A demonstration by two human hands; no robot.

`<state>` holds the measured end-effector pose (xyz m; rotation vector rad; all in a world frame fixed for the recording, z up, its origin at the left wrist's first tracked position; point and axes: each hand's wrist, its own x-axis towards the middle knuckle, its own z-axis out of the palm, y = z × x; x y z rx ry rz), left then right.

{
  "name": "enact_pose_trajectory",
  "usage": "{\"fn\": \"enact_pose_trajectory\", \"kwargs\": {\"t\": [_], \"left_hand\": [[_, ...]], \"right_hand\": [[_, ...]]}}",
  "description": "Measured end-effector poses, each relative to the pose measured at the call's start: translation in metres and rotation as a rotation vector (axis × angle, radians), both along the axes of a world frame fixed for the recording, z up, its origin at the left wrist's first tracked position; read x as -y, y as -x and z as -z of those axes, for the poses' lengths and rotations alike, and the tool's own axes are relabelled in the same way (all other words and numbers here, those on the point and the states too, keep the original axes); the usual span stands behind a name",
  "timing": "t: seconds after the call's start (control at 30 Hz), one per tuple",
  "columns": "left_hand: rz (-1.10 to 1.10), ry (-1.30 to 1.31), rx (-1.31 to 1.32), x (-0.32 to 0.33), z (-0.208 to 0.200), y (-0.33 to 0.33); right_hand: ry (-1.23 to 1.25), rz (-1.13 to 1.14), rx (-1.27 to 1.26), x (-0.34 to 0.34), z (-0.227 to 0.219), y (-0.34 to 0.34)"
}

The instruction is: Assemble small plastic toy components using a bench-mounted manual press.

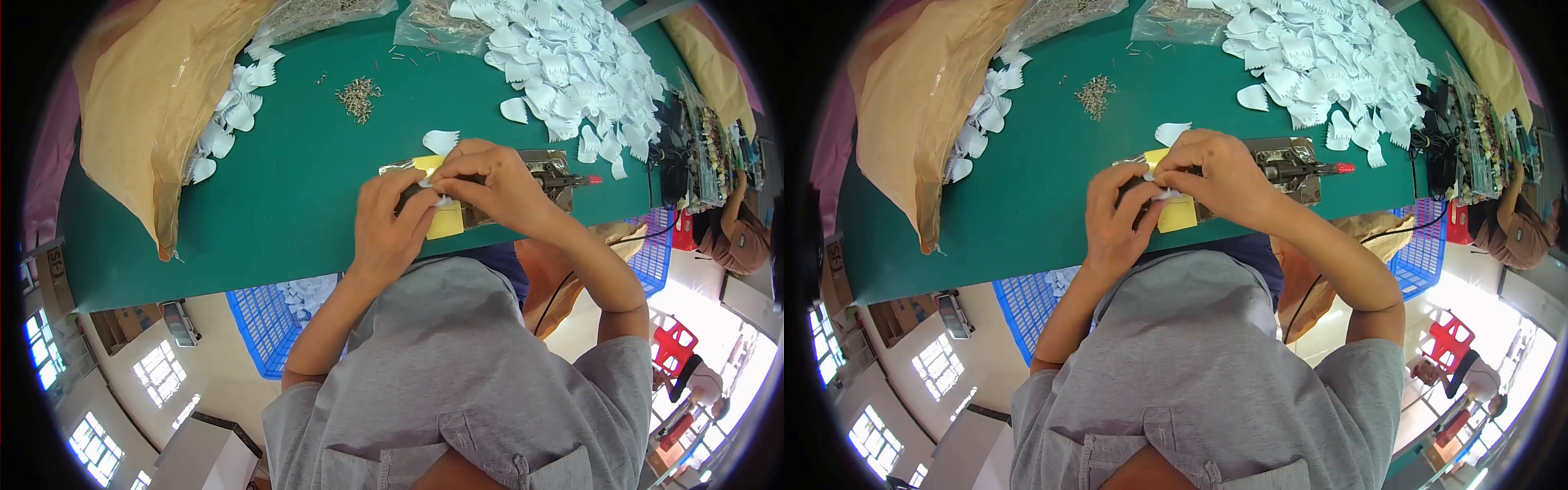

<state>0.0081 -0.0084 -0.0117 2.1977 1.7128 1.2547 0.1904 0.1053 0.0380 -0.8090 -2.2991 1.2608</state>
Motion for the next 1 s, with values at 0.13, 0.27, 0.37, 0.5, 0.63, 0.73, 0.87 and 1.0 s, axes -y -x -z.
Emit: {"fn": "enact_pose_trajectory", "kwargs": {"t": [0.13,0.27,0.37,0.5,0.63,0.73,0.87,1.0], "left_hand": [[-0.010,0.084,0.272,0.003,0.005,-0.001],[-0.003,0.196,0.394,0.004,0.011,-0.003],[0.002,0.216,0.416,0.005,0.010,-0.002],[0.032,0.236,0.426,0.003,0.010,-0.001],[0.034,0.226,0.452,0.004,0.015,-0.001],[0.037,0.252,0.514,0.005,0.015,-0.001],[0.056,0.229,0.466,0.003,0.013,0.001],[0.037,0.238,0.494,0.004,0.014,-0.001]], "right_hand": [[-0.272,-0.076,-0.007,0.001,-0.003,-0.001],[-0.413,-0.130,0.070,-0.003,-0.014,0.002],[-0.541,-0.205,0.205,0.001,-0.019,0.009],[-0.512,-0.189,0.200,0.002,-0.015,0.007],[-0.260,-0.132,0.065,-0.001,-0.005,0.000],[-0.251,-0.018,0.025,0.013,-0.021,-0.002],[-0.761,-0.063,0.058,0.023,-0.001,-0.005],[-0.733,-0.043,0.080,0.026,0.000,-0.004]]}}
